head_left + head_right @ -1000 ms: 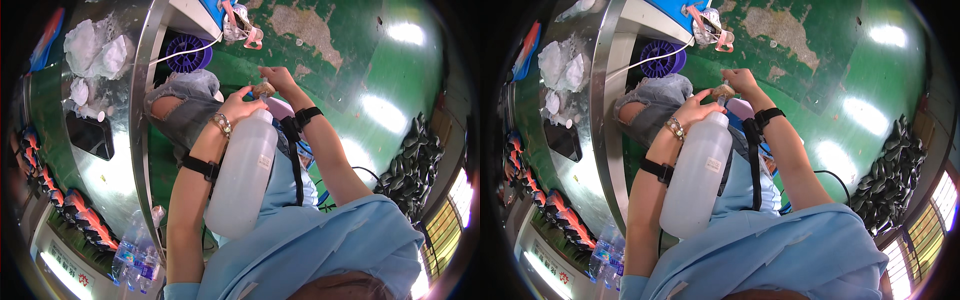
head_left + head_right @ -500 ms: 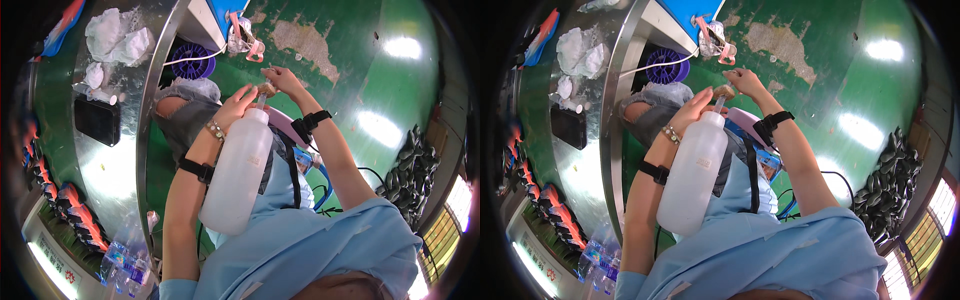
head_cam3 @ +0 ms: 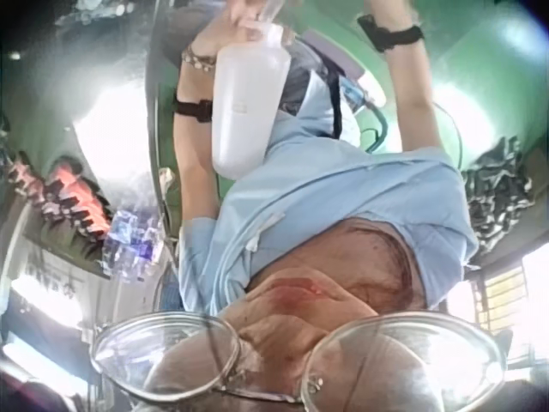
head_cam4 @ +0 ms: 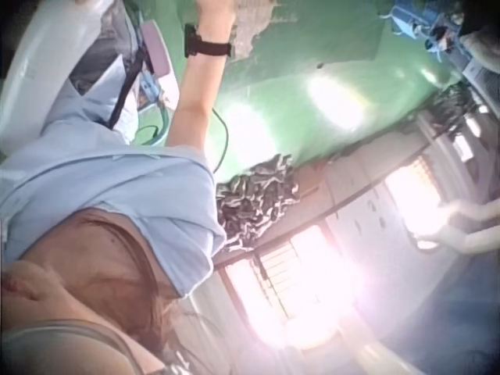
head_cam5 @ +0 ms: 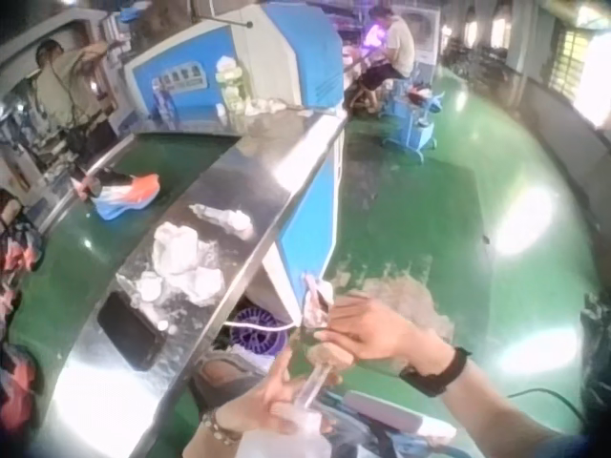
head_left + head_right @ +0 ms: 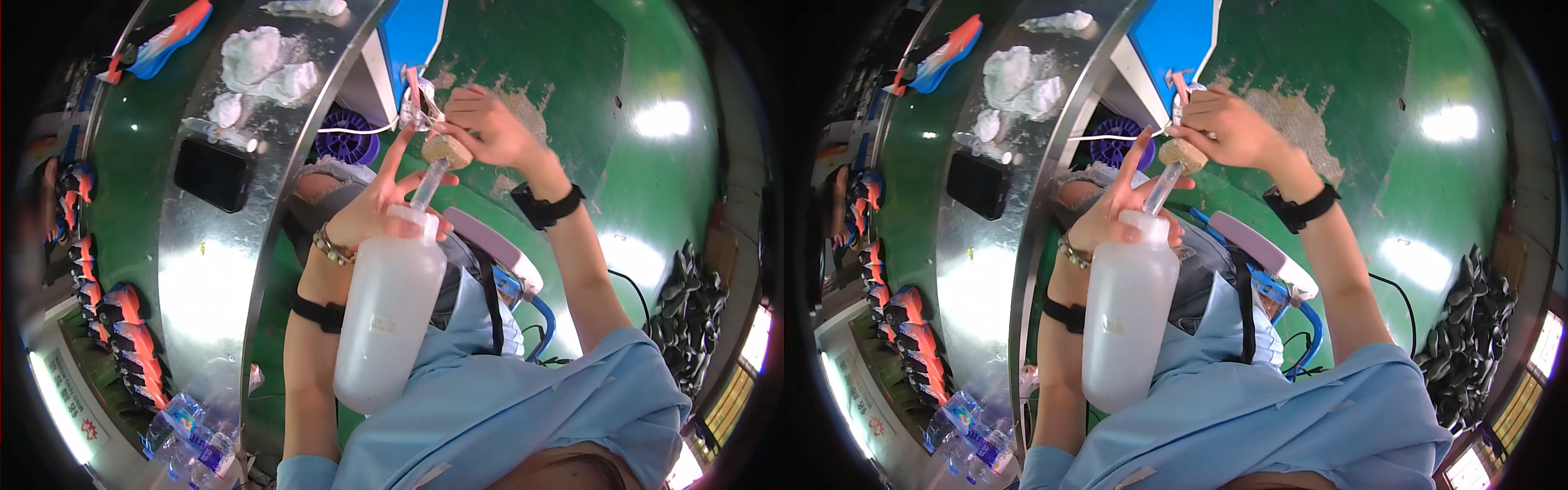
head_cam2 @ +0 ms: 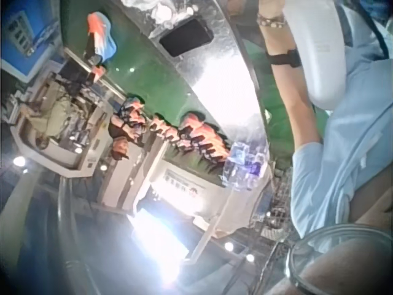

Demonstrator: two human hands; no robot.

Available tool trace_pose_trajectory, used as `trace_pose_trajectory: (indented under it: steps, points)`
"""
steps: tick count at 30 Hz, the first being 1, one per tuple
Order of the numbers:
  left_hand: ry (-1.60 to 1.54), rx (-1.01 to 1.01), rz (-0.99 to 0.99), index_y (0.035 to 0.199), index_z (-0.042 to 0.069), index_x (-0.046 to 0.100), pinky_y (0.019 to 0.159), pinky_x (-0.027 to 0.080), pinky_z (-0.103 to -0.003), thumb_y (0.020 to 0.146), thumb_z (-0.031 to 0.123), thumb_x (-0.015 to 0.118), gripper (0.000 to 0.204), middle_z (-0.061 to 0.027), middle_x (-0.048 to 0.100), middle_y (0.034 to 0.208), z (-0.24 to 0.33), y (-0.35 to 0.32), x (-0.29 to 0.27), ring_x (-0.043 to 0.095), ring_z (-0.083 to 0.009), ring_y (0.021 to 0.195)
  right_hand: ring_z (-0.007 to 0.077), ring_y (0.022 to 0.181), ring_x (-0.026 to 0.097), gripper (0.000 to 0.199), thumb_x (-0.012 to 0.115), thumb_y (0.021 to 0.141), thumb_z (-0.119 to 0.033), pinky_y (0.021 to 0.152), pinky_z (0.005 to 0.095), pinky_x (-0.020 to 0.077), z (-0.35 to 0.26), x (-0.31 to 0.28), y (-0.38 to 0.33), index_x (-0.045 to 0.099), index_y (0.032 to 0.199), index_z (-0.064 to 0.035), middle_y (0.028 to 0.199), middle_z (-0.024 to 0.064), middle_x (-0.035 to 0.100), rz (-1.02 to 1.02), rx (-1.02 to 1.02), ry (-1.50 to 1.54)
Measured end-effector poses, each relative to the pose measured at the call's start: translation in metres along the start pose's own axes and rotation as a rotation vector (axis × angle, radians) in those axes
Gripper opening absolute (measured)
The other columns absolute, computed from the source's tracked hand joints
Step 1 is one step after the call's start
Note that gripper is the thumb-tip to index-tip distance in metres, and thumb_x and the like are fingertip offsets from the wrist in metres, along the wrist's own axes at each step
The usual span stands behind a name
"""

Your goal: The worker is using a syringe to apply glue to the edges of athletic shoe uppers in a factory environment.

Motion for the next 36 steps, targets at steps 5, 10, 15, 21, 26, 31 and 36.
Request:
trace_pose_trajectory:
  steps: [5, 10, 15, 21, 26, 31, 36]
  points:
    - [0.264, 0.148, 0.264, 0.139, 0.027, -0.007, 0.067, 0.051, -0.034, 0.055, 0.005, 0.074, 0.119, -0.0165, 0.038, 0.120, 0.051, -0.046, 0.045, 0.062, -0.0274, 0.080, 0.0213, 0.061, 0.047, 0.013, 0.056, 0.081, -0.012, 0.063, 0.0302, 0.0390, -0.018, -0.091, 0.022, 0.062, 0.074, -0.0033, 0.063, 0.0076, 0.052, 0.223, -0.020, -0.158]
    - [0.822, 0.645, 0.575, 0.139, 0.010, -0.006, 0.066, 0.050, -0.034, 0.052, 0.009, 0.074, 0.119, -0.0152, 0.036, 0.123, 0.124, -0.132, 0.098, 0.059, -0.0262, 0.078, 0.0101, 0.064, 0.040, 0.024, 0.038, 0.091, -0.013, 0.061, 0.0251, 0.0362, 0.022, -0.086, 0.001, 0.055, 0.080, -0.0006, 0.067, -0.0019, 0.047, 0.471, 0.824, 0.398]
    - [1.854, 1.029, 1.120, 0.139, 0.010, 0.014, 0.084, 0.048, -0.036, 0.076, 0.034, 0.063, 0.083, -0.0151, 0.028, 0.135, 0.191, -0.216, 0.183, 0.050, -0.0261, 0.105, 0.0114, 0.069, 0.042, 0.028, 0.033, 0.091, -0.023, 0.067, 0.0245, 0.0367, -0.009, -0.038, 0.014, 0.052, 0.091, -0.0019, 0.075, 0.0018, 0.046, 0.280, 0.623, 0.658]
    - [1.787, 1.431, 1.402, 0.122, 0.007, 0.038, 0.074, 0.053, -0.028, 0.070, 0.009, 0.071, 0.062, -0.0091, 0.047, 0.113, 0.290, -0.198, 0.163, 0.055, -0.0181, 0.098, 0.0093, 0.071, 0.042, 0.027, 0.038, 0.092, -0.024, 0.065, 0.0232, 0.0370, -0.027, 0.002, 0.023, 0.051, 0.106, -0.0046, 0.080, -0.0004, 0.047, 0.197, 0.681, 0.928]
    - [1.488, 1.532, 1.204, 0.122, 0.005, 0.038, 0.067, 0.053, -0.027, 0.063, -0.004, 0.073, 0.069, -0.0100, 0.047, 0.109, 0.344, -0.139, 0.116, 0.061, -0.0213, 0.088, 0.0047, 0.062, 0.039, 0.021, 0.043, 0.092, -0.017, 0.055, 0.0215, 0.0347, -0.029, 0.026, 0.009, 0.051, 0.107, -0.0040, 0.068, -0.0040, 0.041, 0.096, 0.664, 0.753]
    - [1.661, 1.400, 1.319, 0.130, 0.006, 0.024, 0.063, 0.052, -0.025, 0.058, 0.001, 0.077, 0.089, -0.0097, 0.044, 0.113, 0.371, -0.123, 0.067, 0.063, -0.0224, 0.086, 0.0149, 0.060, 0.045, 0.021, 0.042, 0.092, -0.016, 0.056, 0.0284, 0.0384, -0.048, 0.015, 0.013, 0.050, 0.104, -0.0011, 0.068, 0.0077, 0.049, 0.016, 0.646, 0.614]
    - [1.788, 1.202, 1.368, 0.134, 0.012, 0.019, 0.055, 0.052, -0.026, 0.059, 0.003, 0.076, 0.095, -0.0105, 0.039, 0.119, 0.377, -0.101, 0.056, 0.062, -0.0249, 0.090, 0.0330, 0.063, 0.052, 0.019, 0.044, 0.089, -0.013, 0.058, 0.0356, 0.0409, -0.042, 0.008, 0.017, 0.050, 0.103, -0.0012, 0.072, 0.0198, 0.053, -0.044, 0.671, 0.508]
Point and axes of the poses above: each hand's wrist, its own y-axis towards the middle knuckle, its own x-axis out of the palm, z = x × y, the point moved 5 cm from there along y, towards the middle knuckle
